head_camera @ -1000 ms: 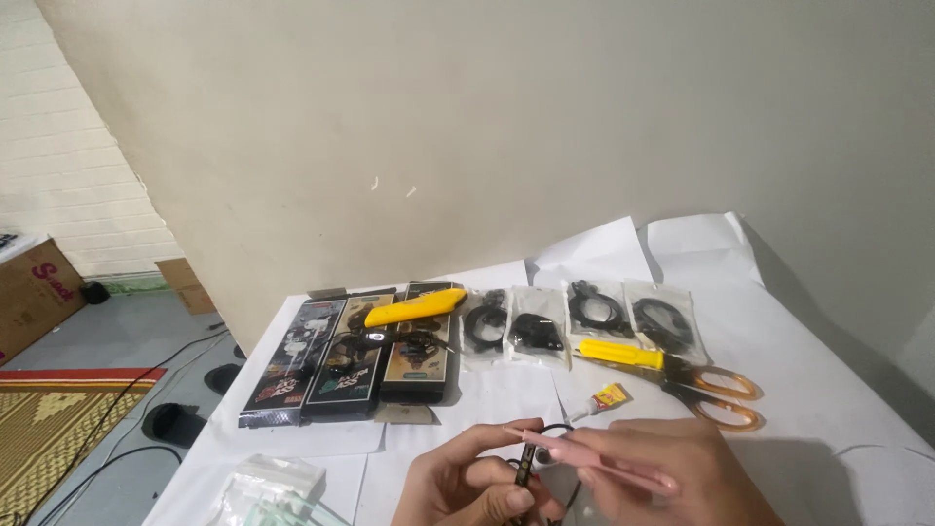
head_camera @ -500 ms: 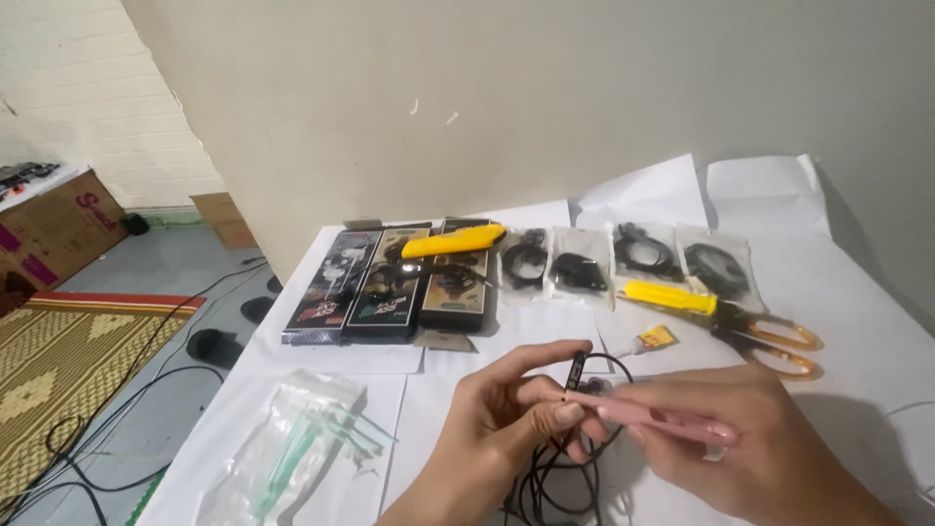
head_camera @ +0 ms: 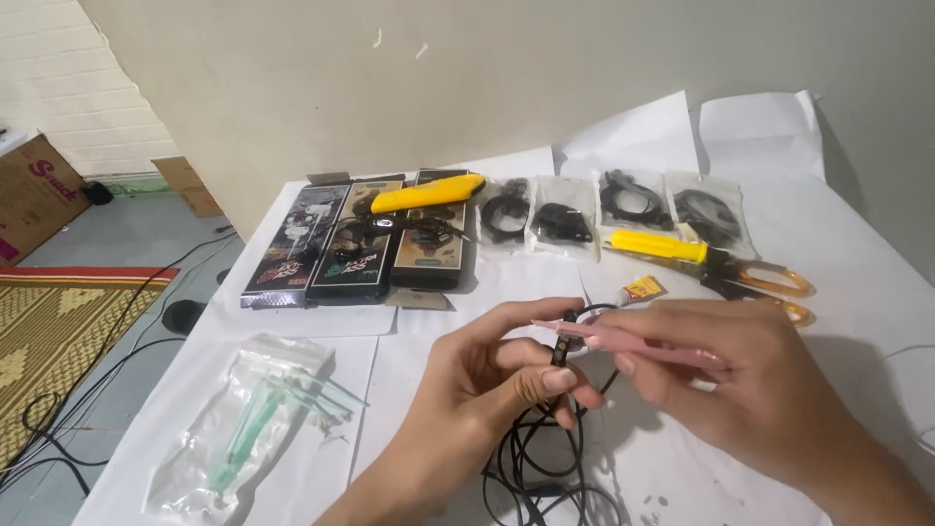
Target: Repairing or modifying wired earphones using a small hand tool
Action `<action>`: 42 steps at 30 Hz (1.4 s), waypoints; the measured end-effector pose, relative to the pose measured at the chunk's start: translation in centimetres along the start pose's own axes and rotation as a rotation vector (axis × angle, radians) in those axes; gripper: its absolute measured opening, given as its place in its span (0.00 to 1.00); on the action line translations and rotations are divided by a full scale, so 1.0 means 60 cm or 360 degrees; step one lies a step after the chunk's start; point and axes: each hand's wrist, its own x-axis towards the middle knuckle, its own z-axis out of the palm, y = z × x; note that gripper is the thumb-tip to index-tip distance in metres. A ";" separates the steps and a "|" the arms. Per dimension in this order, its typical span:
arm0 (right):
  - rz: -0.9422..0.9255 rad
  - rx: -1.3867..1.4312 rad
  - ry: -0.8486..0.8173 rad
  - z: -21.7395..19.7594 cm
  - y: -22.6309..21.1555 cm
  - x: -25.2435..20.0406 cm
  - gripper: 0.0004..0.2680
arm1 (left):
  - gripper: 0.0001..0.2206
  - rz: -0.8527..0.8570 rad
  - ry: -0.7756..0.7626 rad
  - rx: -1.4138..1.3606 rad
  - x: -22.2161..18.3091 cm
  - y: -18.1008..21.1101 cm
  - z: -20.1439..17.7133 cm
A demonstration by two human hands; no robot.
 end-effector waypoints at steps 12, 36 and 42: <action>-0.0165 -0.0043 -0.0010 0.005 0.004 0.002 0.11 | 0.23 0.0007 0.0036 -0.0025 0.002 -0.006 -0.003; 0.0218 0.0092 0.0549 0.010 0.010 -0.051 0.08 | 0.12 0.1458 0.0751 0.1981 -0.004 0.035 0.063; 0.0465 -0.0192 0.0764 0.046 -0.028 -0.039 0.08 | 0.12 0.0070 0.0175 0.2404 0.011 0.047 -0.015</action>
